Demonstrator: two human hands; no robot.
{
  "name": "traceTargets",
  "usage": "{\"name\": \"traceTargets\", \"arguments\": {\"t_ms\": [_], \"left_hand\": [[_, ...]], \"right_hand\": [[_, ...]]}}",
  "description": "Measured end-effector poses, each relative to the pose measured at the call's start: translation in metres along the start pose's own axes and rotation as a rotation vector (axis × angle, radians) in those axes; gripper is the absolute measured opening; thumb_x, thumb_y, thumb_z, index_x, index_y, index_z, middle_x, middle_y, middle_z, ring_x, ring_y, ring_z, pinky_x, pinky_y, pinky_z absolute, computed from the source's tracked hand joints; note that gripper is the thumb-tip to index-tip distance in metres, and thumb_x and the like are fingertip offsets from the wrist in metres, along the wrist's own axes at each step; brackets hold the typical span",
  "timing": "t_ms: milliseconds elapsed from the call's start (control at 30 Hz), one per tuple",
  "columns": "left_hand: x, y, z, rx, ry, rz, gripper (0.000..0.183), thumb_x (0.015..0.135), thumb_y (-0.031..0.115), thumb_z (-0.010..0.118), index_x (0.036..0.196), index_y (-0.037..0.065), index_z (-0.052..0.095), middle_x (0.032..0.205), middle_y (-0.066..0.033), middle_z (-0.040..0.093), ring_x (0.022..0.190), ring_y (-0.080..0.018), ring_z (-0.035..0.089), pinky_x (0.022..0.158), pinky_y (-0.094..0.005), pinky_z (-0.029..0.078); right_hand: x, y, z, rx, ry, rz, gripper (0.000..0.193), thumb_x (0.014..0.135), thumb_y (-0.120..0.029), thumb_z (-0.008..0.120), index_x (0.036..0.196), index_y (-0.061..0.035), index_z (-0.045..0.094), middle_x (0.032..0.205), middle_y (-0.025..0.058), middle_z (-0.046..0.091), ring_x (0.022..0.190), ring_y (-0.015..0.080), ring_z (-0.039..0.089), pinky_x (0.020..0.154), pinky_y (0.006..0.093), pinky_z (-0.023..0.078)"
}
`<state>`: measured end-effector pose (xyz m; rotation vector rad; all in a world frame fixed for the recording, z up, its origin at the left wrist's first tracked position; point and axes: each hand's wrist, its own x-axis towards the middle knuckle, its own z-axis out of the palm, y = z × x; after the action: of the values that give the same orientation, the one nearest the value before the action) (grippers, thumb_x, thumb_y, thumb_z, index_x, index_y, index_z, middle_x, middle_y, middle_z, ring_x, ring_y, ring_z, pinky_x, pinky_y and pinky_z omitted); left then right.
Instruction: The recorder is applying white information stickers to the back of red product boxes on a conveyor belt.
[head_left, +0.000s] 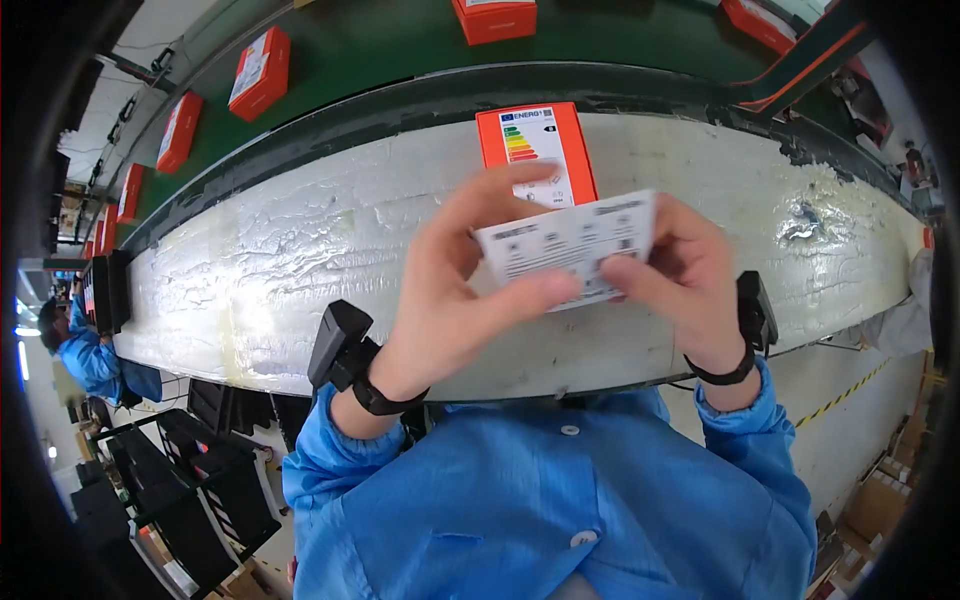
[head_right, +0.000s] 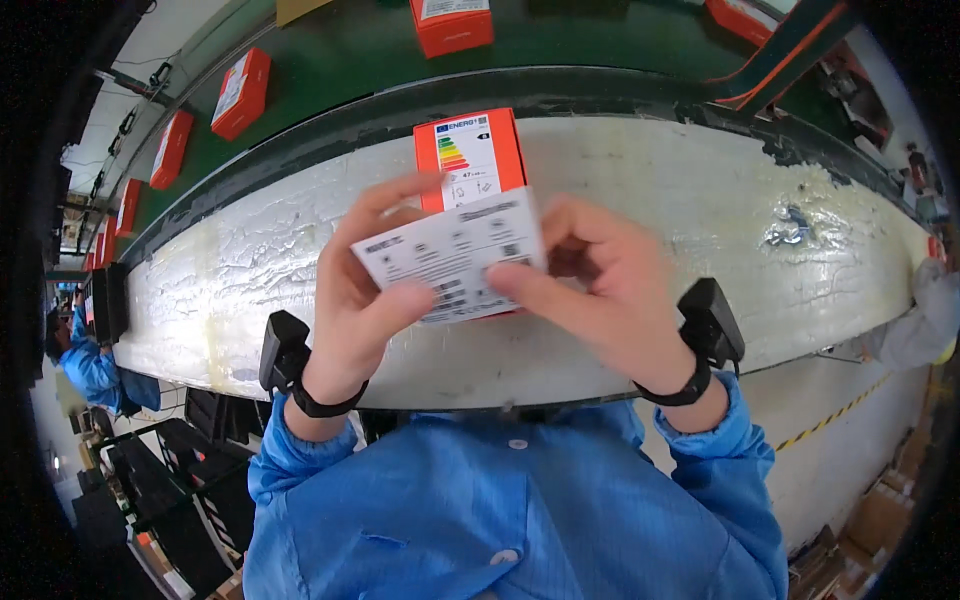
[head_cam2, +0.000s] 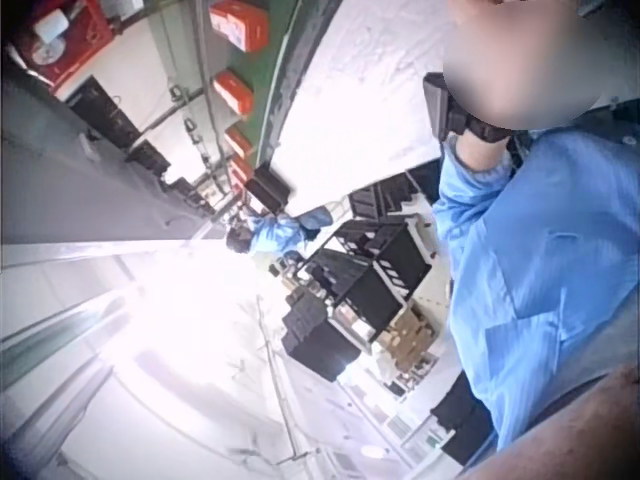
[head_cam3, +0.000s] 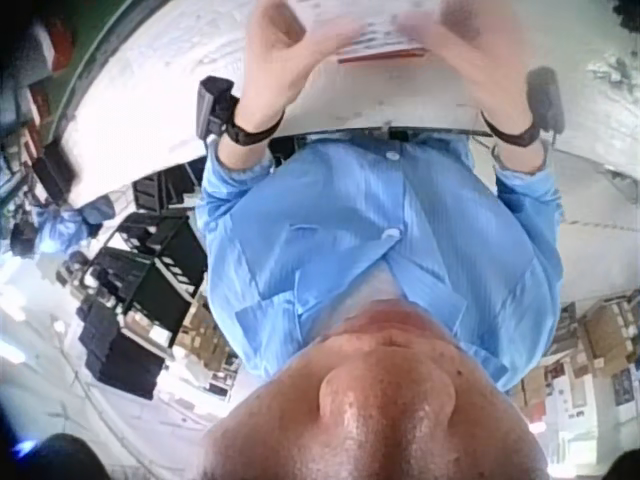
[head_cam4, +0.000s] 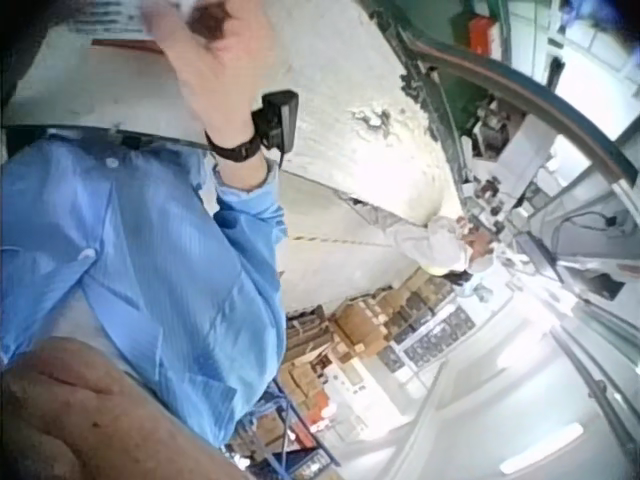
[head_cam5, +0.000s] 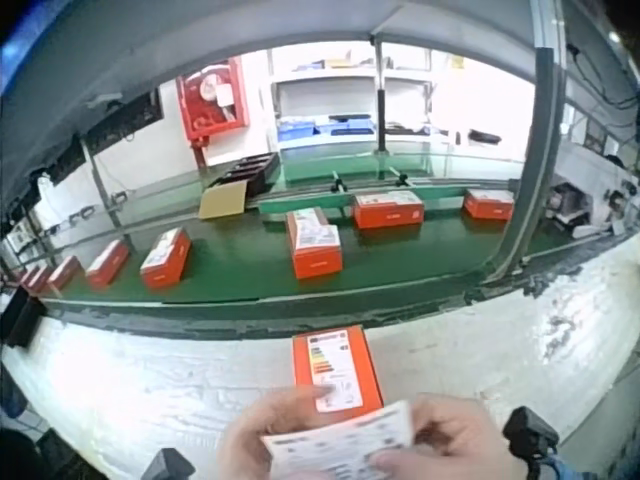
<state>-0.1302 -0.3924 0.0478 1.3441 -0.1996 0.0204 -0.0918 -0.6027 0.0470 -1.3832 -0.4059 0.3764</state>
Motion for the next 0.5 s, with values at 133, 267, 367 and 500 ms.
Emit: {"name": "traceTargets", "arguments": {"t_ms": [133,267,367,500], "left_hand": [[0.002,0.008,0.003,0.138,0.001,-0.238,0.022,0.086,0.015,0.075,0.101,0.000,0.068,0.088,-0.0042,0.071,0.080,-0.0073,0.065,0.070,-0.0234,0.052],[-0.002,0.011,-0.004,0.152,-0.058,-0.332,0.021,0.085,0.008,0.074,0.103,0.001,0.066,0.093,-0.0049,0.070,0.082,-0.0086,0.066,0.074,-0.0228,0.052],[-0.004,0.009,-0.003,0.169,-0.036,-0.304,0.023,0.084,0.008,0.074,0.105,0.002,0.065,0.094,-0.0051,0.070,0.084,-0.0088,0.066,0.075,-0.0227,0.053],[-0.006,0.008,-0.001,0.148,-0.029,-0.289,0.029,0.084,0.009,0.074,0.111,0.002,0.064,0.098,-0.0062,0.070,0.086,-0.0095,0.067,0.076,-0.0227,0.054]], "right_hand": [[0.010,-0.007,-0.004,0.020,-0.112,0.048,0.013,0.091,-0.009,0.068,0.099,-0.0021,0.061,0.094,0.0008,0.064,0.082,0.0065,0.058,0.075,0.0227,0.048],[0.020,-0.019,-0.013,-0.015,-0.165,0.125,0.016,0.093,-0.014,0.064,0.101,-0.0003,0.064,0.088,-0.0002,0.065,0.076,0.0059,0.058,0.070,0.0213,0.047],[0.023,-0.024,-0.012,-0.127,-0.181,0.142,0.013,0.091,-0.012,0.064,0.096,-0.0005,0.067,0.082,-0.0008,0.064,0.073,0.0052,0.057,0.067,0.0206,0.047],[0.024,-0.024,-0.014,-0.181,-0.208,0.176,0.012,0.089,-0.012,0.066,0.092,-0.0006,0.069,0.079,-0.0008,0.065,0.073,0.0045,0.058,0.063,0.0203,0.046]]}}
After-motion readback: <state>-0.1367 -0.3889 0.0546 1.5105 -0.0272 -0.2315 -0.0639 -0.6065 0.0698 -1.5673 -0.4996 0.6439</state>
